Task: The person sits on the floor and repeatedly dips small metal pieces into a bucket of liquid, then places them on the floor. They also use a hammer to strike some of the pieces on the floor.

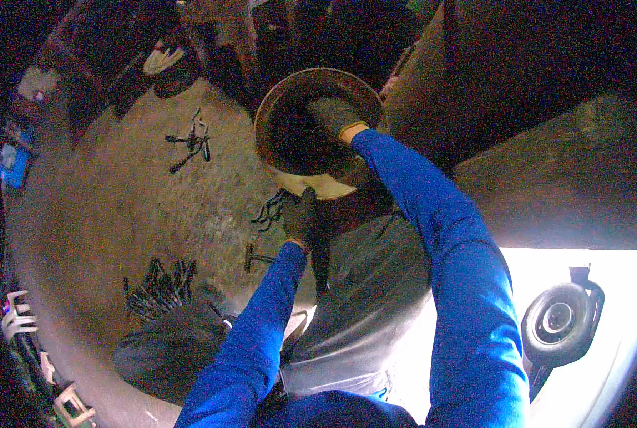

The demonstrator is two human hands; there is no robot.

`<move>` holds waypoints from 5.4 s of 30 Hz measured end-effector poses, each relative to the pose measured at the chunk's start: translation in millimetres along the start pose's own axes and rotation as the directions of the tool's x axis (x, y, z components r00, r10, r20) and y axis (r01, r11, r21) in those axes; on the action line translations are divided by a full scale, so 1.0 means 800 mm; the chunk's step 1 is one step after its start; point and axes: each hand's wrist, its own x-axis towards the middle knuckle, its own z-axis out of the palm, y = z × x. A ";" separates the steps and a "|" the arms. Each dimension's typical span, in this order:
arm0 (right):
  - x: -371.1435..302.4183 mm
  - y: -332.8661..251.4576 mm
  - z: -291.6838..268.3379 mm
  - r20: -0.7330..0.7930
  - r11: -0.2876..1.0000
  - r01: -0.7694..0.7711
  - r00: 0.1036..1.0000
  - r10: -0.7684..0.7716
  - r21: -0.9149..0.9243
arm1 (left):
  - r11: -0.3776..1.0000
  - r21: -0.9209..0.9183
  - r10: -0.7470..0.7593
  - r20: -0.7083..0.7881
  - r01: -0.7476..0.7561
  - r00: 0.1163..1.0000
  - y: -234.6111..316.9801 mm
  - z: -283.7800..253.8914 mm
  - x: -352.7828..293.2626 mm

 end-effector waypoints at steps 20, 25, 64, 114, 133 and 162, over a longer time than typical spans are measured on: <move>0.013 0.078 0.100 0.342 0.919 -0.388 0.876 0.341 0.077 | 0.979 0.202 -0.015 -0.089 0.032 0.996 -0.061 -0.005 0.022; -0.022 0.222 0.201 0.345 0.769 -0.542 0.832 0.434 0.340 | 0.984 0.153 -0.083 -0.058 0.091 0.995 -0.002 0.025 0.003; -0.003 0.168 0.225 0.501 0.967 -0.161 0.831 0.241 -0.199 | 0.935 0.350 -0.015 -0.130 0.060 0.991 -0.053 0.020 0.033; -0.039 0.046 0.021 0.177 0.984 -0.110 0.975 0.134 -0.141 | 0.926 0.353 -0.103 -0.107 0.134 0.989 -0.073 0.022 0.032; -0.058 0.104 -0.120 -0.253 0.936 -0.266 0.913 0.321 0.229 | 0.977 0.214 -0.006 -0.090 0.025 0.996 0.054 0.078 0.221; -0.161 -0.433 0.087 -0.048 -0.199 0.026 0.993 -0.105 0.980 | 0.770 0.570 0.173 0.248 -0.288 0.953 0.112 -0.347 -0.063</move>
